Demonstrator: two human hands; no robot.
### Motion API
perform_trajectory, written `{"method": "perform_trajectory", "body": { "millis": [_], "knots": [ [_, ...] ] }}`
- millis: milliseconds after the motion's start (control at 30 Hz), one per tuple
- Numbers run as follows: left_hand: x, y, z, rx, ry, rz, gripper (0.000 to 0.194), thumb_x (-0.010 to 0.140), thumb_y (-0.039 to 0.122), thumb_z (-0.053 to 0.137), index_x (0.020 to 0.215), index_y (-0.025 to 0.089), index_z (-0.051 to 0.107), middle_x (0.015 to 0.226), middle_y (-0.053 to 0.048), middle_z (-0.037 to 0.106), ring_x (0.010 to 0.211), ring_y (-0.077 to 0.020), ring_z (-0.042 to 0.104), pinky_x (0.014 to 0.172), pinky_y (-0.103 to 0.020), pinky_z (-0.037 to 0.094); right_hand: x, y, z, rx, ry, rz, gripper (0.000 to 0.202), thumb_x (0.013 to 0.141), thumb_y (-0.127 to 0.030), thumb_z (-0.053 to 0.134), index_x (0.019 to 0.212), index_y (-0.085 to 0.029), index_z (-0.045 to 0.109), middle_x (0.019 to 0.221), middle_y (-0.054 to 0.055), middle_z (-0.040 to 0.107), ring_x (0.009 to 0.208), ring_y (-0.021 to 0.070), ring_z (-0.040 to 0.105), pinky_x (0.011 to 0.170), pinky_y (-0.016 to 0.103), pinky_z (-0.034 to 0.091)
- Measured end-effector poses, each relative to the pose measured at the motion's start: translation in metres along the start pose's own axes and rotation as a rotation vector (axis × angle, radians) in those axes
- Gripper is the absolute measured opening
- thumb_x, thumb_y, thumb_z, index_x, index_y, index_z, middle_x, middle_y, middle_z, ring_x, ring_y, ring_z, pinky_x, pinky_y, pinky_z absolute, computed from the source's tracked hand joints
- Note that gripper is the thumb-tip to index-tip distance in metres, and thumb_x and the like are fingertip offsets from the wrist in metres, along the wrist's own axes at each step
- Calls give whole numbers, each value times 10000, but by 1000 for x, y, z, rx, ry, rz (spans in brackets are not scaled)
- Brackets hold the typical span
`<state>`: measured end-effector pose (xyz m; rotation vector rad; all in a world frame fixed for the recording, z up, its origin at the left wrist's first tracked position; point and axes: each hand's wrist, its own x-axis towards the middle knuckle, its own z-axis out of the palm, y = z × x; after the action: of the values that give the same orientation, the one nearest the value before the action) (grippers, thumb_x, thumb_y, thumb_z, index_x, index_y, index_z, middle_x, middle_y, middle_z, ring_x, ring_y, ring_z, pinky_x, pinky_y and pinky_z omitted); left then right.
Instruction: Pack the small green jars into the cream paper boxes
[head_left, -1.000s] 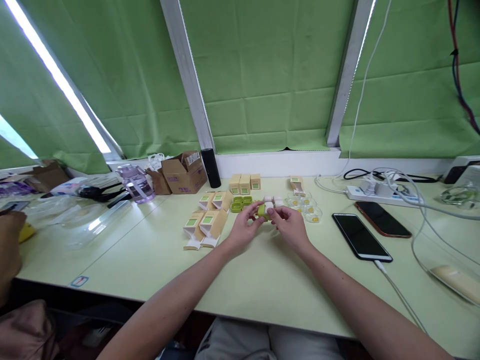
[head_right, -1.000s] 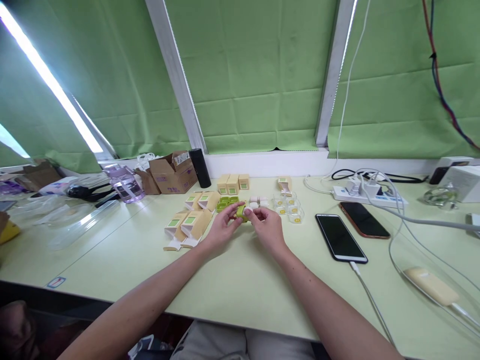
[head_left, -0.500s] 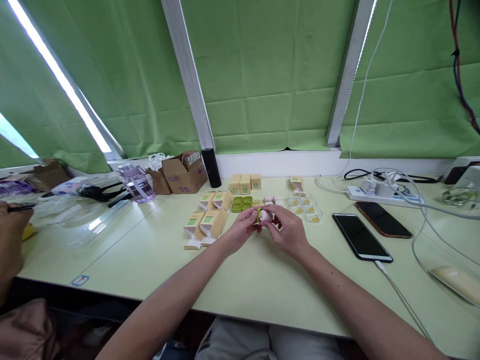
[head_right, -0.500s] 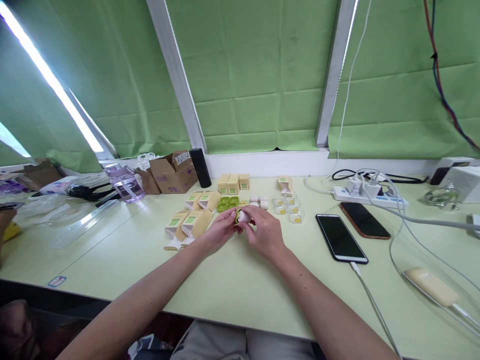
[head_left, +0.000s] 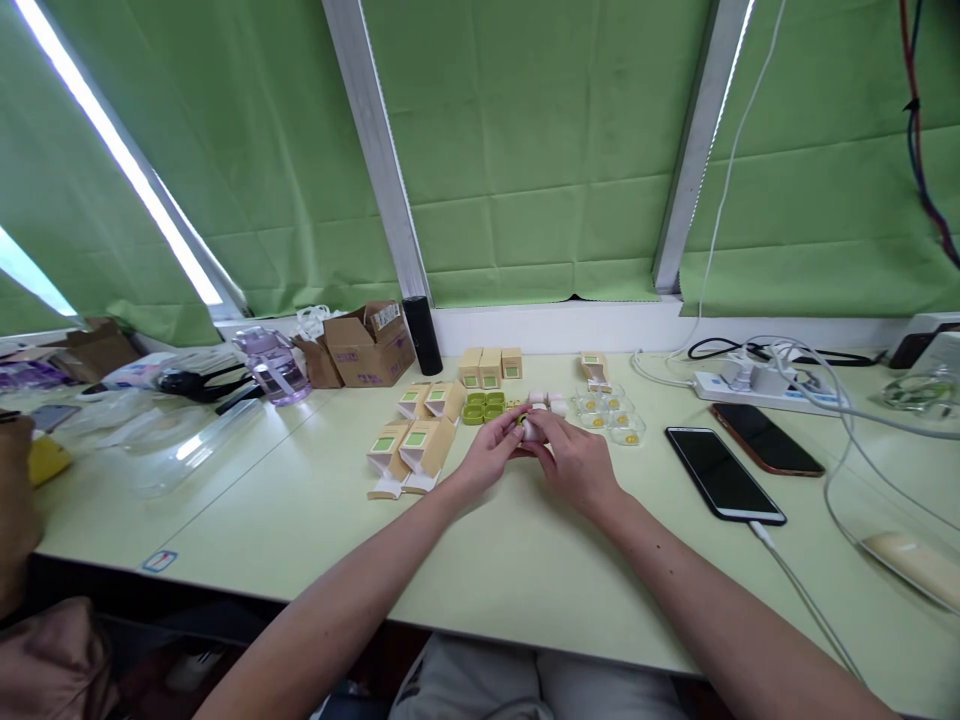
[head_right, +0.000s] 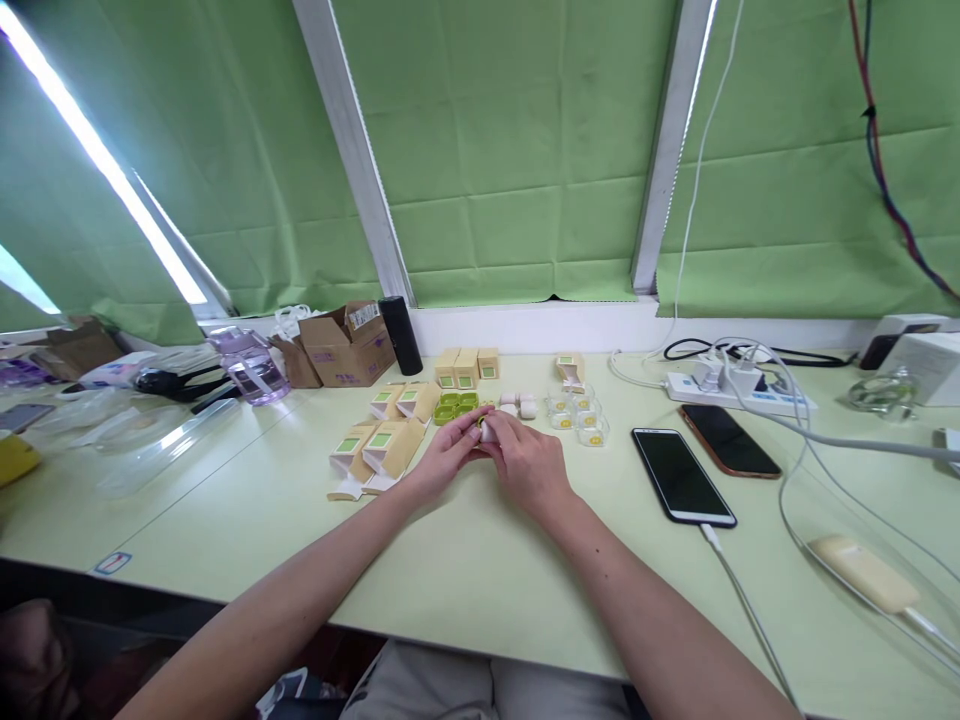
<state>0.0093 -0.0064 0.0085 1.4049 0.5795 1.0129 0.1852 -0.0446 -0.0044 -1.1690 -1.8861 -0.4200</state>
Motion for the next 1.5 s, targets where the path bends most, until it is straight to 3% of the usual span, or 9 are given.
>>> {"method": "perform_trajectory", "body": {
  "millis": [200, 500, 733, 867, 1100, 1200, 1500],
  "knots": [
    [2, -4, 5, 80, 53, 71, 630, 932, 512, 712, 1454, 176, 605, 1307, -155, 712, 1070, -241, 725, 990, -423, 604, 0, 0, 4, 2, -32, -29, 305, 1078, -285, 461, 1315, -175, 620, 1299, 158, 753, 907, 214, 778, 623, 273, 520],
    [3, -2, 16, 176, 232, 171, 539, 895, 423, 747, 1342, 136, 657, 1145, -128, 769, 1068, -240, 728, 950, -365, 609, 6, -4, 1, 21, 11, -76, 345, 1087, -266, 417, 1346, -143, 609, 1298, 180, 751, 930, 240, 786, 666, 296, 572],
    [4, -3, 19, 174, 292, 216, 497, 847, 368, 792, 1278, 147, 677, 1235, -143, 752, 1115, -232, 719, 973, -348, 593, 6, -5, 2, 17, 40, -104, 367, 1087, -241, 393, 1353, -124, 617, 1303, 196, 746, 978, 256, 789, 705, 319, 610],
    [4, -3, 16, 161, 268, 214, 498, 859, 403, 791, 1272, 145, 686, 1237, -149, 754, 1139, -249, 717, 984, -362, 594, 7, -4, 0, 6, 61, -125, 346, 1089, -242, 407, 1324, -118, 630, 1278, 182, 760, 962, 247, 794, 682, 311, 610],
    [-1, -2, 13, 88, 94, 147, 669, 877, 494, 793, 1423, 146, 621, 1407, -181, 676, 1333, -323, 631, 1125, -465, 532, 2, 3, 2, -14, 89, -112, 305, 1072, -242, 470, 1287, -153, 668, 1277, 152, 767, 1011, 229, 787, 732, 295, 626],
    [0, -6, 13, 89, 93, 151, 737, 830, 482, 848, 1439, 142, 610, 1449, -195, 646, 1393, -341, 582, 1181, -481, 481, 1, 2, 4, -32, 97, -113, 310, 1051, -199, 473, 1281, -152, 676, 1289, 149, 762, 986, 221, 791, 719, 292, 624],
    [1, -8, 13, 42, 130, 111, 627, 850, 447, 838, 1360, 124, 666, 1377, -205, 691, 1312, -339, 639, 1136, -505, 512, -1, -2, 7, -89, 77, -88, 300, 1039, -198, 511, 1254, -140, 713, 1275, 153, 767, 895, 217, 803, 689, 291, 612]
  ]
}}
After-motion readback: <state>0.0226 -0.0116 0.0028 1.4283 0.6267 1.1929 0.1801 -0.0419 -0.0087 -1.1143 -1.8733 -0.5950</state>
